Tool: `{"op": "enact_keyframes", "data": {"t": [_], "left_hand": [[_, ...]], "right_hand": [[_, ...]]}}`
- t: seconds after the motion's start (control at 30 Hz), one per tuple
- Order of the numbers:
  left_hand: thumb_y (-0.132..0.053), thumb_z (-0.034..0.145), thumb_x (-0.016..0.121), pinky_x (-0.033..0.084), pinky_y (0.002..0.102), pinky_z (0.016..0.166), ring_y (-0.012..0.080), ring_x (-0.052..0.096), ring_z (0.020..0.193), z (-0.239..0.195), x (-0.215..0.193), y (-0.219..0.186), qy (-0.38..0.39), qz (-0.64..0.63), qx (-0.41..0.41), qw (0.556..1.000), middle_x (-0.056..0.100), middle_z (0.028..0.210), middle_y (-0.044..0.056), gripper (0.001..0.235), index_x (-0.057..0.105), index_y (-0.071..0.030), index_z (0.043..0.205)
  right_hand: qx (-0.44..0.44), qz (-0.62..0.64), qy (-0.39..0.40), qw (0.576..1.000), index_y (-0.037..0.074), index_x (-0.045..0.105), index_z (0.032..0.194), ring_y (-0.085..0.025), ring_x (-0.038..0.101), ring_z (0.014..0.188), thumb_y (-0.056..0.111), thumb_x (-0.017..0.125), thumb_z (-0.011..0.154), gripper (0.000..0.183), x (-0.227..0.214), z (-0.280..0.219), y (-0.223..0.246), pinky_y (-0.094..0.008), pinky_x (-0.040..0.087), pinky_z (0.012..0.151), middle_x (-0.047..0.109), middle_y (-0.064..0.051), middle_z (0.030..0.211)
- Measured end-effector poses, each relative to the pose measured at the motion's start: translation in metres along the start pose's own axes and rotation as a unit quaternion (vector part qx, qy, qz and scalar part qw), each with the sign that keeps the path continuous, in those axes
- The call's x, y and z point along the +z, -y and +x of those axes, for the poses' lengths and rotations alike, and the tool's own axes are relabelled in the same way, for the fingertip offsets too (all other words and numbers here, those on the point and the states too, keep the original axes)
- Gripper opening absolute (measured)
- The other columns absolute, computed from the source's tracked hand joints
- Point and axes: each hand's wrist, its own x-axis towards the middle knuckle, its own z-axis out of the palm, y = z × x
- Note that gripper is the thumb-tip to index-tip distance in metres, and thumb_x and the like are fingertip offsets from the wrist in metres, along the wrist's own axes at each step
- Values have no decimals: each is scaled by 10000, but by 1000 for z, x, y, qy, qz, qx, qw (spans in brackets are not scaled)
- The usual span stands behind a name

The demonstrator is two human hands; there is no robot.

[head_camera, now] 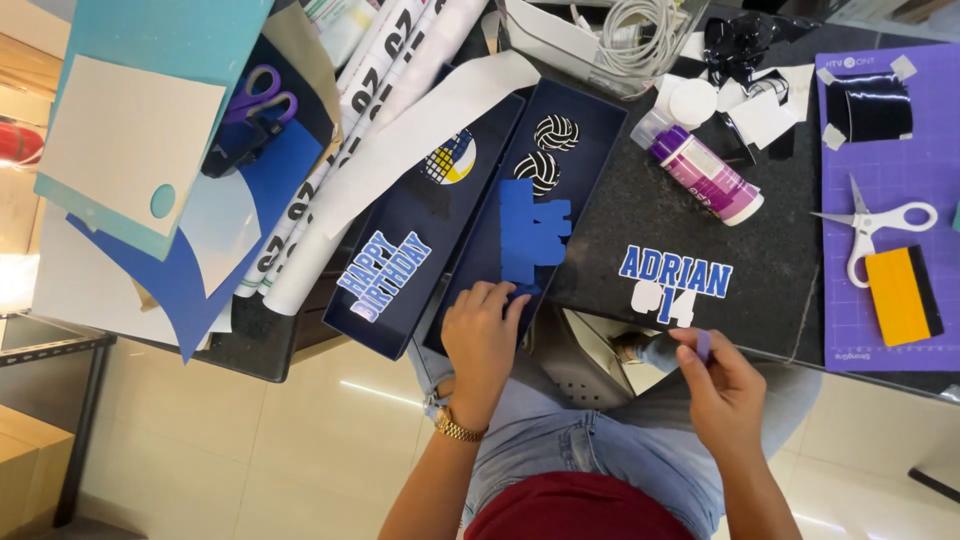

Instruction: Applying glue to the back of decorative paper letters and numbers and sticking them onto a blue box.

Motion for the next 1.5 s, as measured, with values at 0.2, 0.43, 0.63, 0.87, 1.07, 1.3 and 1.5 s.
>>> {"op": "enact_keyframes", "data": {"t": [0.2,0.43,0.63,0.87,1.07,1.3,1.5], "left_hand": [[-215,901,778,501,335,585,197,624,756,6,-2,-3,76,-87,-69,991,680,861,-12,88,765,-129,916],[-279,905,786,531,319,586,195,667,817,8,-9,3,34,-18,-12,999,694,996,-1,262,776,-120,1114],[57,934,626,563,371,665,279,650,845,15,-28,15,47,-24,7,999,713,1110,85,314,771,-80,1177],[-269,879,807,541,359,650,255,628,871,12,-12,9,64,-18,8,998,660,1056,67,280,732,-92,1082],[-160,920,730,550,363,669,247,605,934,15,-14,5,110,-97,-49,988,616,1082,43,96,720,-98,991],[-156,945,709,549,371,697,258,624,911,10,-10,10,95,-85,-10,992,650,1070,54,228,717,-92,1164],[-296,882,808,553,356,677,223,637,895,12,-12,8,59,-42,14,997,658,1039,35,277,740,-101,1066]], "right_hand": [[83,16,-59,995,33,710,1197,-130,482,795,16,568,1042,211,-17,-3,3,-259,427,813,525,-26,835],[66,33,-62,995,26,712,1179,-154,541,856,48,556,1077,188,-23,-5,3,-282,470,854,578,-57,864],[57,38,-56,996,23,720,1190,-147,559,863,36,575,1058,196,-26,-6,0,-272,475,866,604,-56,877],[70,37,-65,995,25,727,1176,-141,558,861,33,589,1052,186,-26,-7,0,-263,482,868,609,-52,912],[59,34,-64,996,33,726,1177,-132,558,878,42,588,1054,186,-29,-8,-3,-259,485,872,616,-41,935],[56,30,-68,996,35,733,1166,-137,580,914,45,596,1047,181,-30,-9,1,-269,482,903,639,-46,945],[65,33,-77,994,40,734,1167,-144,573,906,53,592,1050,184,-31,-10,0,-277,481,903,626,-50,919]]}}
